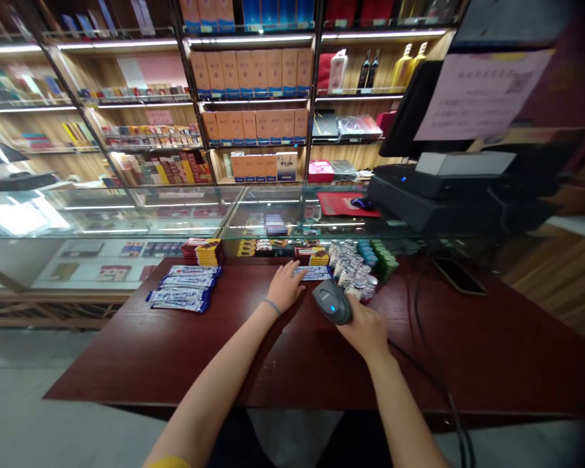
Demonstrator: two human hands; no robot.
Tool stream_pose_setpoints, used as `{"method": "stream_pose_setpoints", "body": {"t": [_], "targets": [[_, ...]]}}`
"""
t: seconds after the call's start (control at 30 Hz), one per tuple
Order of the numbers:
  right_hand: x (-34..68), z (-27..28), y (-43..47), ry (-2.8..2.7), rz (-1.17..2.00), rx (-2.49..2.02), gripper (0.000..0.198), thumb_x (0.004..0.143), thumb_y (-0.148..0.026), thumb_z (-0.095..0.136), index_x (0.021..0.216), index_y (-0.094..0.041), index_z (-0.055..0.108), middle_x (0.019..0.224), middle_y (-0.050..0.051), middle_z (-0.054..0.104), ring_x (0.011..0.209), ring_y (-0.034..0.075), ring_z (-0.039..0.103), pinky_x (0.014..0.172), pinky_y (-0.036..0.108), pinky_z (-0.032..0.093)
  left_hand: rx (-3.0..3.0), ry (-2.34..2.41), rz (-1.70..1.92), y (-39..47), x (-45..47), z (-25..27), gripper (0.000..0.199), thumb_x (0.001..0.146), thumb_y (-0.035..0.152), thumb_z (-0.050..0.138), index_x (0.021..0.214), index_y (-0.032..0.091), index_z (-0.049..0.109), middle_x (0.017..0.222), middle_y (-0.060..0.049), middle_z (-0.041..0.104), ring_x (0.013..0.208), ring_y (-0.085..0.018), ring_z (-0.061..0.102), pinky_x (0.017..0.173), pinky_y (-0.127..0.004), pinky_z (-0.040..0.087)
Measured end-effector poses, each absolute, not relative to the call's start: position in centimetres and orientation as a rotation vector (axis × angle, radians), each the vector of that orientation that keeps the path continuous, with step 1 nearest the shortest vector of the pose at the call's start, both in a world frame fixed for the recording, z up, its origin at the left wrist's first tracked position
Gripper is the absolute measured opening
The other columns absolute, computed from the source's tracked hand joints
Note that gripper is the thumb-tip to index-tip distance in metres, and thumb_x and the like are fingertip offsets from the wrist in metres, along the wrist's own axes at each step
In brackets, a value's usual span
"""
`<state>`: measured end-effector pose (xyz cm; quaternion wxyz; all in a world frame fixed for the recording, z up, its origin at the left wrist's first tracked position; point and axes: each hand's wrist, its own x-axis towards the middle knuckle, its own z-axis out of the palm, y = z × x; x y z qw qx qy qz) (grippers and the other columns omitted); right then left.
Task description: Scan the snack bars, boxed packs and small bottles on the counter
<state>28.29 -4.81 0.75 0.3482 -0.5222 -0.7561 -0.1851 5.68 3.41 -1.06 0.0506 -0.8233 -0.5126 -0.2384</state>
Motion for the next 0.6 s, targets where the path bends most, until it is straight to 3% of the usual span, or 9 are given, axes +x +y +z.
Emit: {"method": "stream_pose_setpoints", "body": {"t": [0.1,0.23,0.43,0.6], "targets": [[28.6,0.8,-4.7,-1.936,-0.459,-1.421,0.023,0.08,-0.031,0.06,0.099,-0.018,0.064,0.068,0.002,0.071,0.059,0.019,0.066,0.056,0.027,0.036,-2.505,-1.612,-0.622,3.5,7.7,-2.0,0.052,0.094,0.033,0.055,0.145,0.027,0.045,0.157,-0.011,0.036,0.145,-0.033,0.03,0.116,-0.059,0.026],[28.8,0.7,-4.6,-1.928,-0.49,-1.421,0.025,0.08,-0.033,0.061,0.099,-0.018,0.064,0.068,0.002,0.071,0.058,0.019,0.066,0.055,0.027,0.035,-2.484,-1.726,-0.581,3.4,8.1,-2.9,0.052,0.096,0.04,0.048,0.146,0.026,0.044,0.157,-0.011,0.037,0.146,-0.033,0.03,0.117,-0.06,0.023],[28.8,0.9,-4.8,-1.889,-0.514,-1.447,0.024,0.081,-0.034,0.06,0.097,-0.018,0.065,0.062,0.003,0.069,0.056,0.019,0.065,0.055,0.027,0.034,-2.475,-1.751,-0.598,2.9,7.9,-2.8,0.045,0.096,0.033,0.051,0.14,0.025,0.051,0.148,-0.011,0.049,0.138,-0.031,0.041,0.114,-0.056,0.029],[28.6,1.1,-4.9,-1.861,-0.513,-1.469,0.023,0.08,-0.035,0.062,0.095,-0.018,0.064,0.061,0.003,0.068,0.056,0.019,0.065,0.055,0.027,0.034,-2.481,-1.688,-0.689,2.7,7.6,-2.4,0.034,0.095,0.027,0.053,0.127,0.022,0.06,0.125,-0.01,0.065,0.117,-0.026,0.056,0.107,-0.046,0.038]]}}
